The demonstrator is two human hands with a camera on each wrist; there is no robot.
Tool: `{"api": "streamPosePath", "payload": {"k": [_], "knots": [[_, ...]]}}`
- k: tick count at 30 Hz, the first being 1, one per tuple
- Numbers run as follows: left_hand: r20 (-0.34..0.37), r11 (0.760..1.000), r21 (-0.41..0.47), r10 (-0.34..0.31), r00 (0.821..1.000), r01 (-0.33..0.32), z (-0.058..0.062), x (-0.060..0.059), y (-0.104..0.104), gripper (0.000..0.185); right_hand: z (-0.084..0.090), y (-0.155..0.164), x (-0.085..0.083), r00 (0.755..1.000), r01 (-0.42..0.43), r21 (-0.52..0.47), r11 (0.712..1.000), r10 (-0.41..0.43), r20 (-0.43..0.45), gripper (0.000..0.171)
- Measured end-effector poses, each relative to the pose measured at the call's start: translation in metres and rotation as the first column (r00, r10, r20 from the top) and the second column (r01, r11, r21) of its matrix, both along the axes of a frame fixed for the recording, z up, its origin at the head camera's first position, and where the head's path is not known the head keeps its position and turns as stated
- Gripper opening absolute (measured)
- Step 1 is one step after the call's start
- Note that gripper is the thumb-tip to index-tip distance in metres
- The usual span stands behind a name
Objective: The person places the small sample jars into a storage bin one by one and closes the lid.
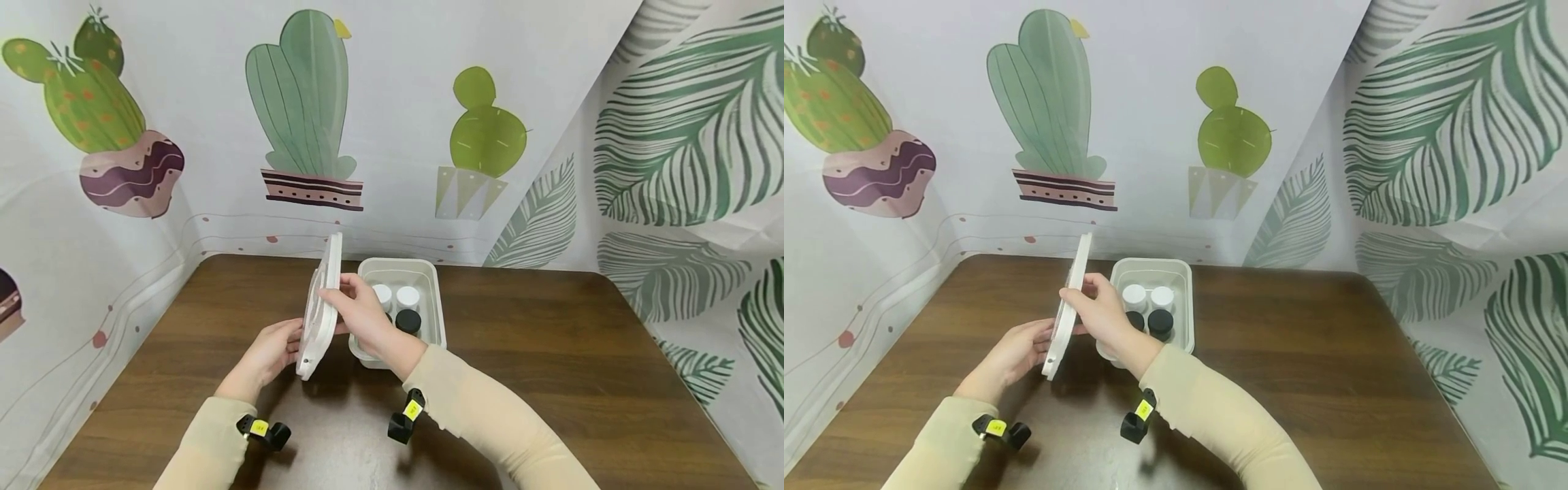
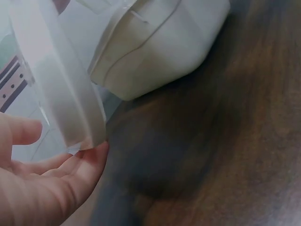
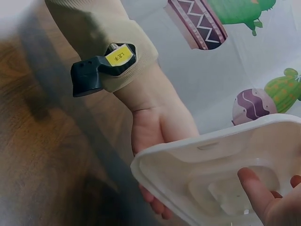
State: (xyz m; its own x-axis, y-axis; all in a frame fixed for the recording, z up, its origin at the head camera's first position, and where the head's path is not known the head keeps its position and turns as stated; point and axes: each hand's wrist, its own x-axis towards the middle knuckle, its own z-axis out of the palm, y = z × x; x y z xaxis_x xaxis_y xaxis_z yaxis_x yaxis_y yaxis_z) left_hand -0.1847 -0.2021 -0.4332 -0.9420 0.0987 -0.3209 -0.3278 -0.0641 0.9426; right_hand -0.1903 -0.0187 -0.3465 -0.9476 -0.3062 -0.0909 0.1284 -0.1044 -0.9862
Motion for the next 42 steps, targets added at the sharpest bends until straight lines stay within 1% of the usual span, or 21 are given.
{"api": "streamPosePath", "payload": {"k": [3, 7, 14, 19, 25, 30, 36, 42], "knots": [[0.004, 1.000, 0.020, 0.021, 1.000, -0.021, 0.002, 0.001, -0.005, 0.043, 0.002, 0.004, 0.001, 1.000, 0.000, -0.011, 1.000, 0.000, 0.008, 0.040], [-0.006, 0.999, 0.023, 0.039, 0.999, -0.039, 0.007, 0.001, -0.012, 0.046, 0.004, 0.012, 0.000, 1.000, -0.006, -0.008, 1.000, 0.006, 0.015, 0.042], [-0.033, 0.999, 0.003, 0.044, 0.998, -0.044, 0.017, 0.003, -0.026, 0.053, -0.001, 0.029, -0.005, 0.999, -0.032, 0.055, 0.998, 0.032, 0.000, 0.049], [-0.049, 0.998, 0.003, 0.056, 0.997, -0.055, 0.024, 0.004, -0.035, 0.059, -0.005, 0.038, -0.008, 0.999, -0.041, 0.065, 0.997, 0.043, -0.022, 0.055], [-0.084, 0.999, 0.014, 0.053, 0.995, -0.052, 0.031, 0.006, -0.042, 0.059, -0.008, 0.047, -0.012, 0.999, -0.040, 0.075, 0.996, 0.041, -0.015, 0.062], [-0.097, 0.998, -0.003, 0.069, 0.993, -0.070, 0.036, 0.008, -0.044, 0.058, -0.013, 0.053, -0.014, 0.998, -0.060, 0.060, 0.996, 0.059, 0.009, 0.059], [-0.112, 0.997, -0.003, 0.072, 0.991, -0.073, 0.040, 0.010, -0.049, 0.061, -0.016, 0.059, -0.017, 0.998, -0.066, 0.071, 0.995, 0.064, 0.023, 0.049], [-0.132, 0.998, 0.029, 0.061, 0.989, -0.058, 0.048, 0.013, -0.048, 0.057, -0.017, 0.064, -0.020, 0.997, -0.027, 0.075, 0.997, 0.021, 0.071, 0.044]]}}
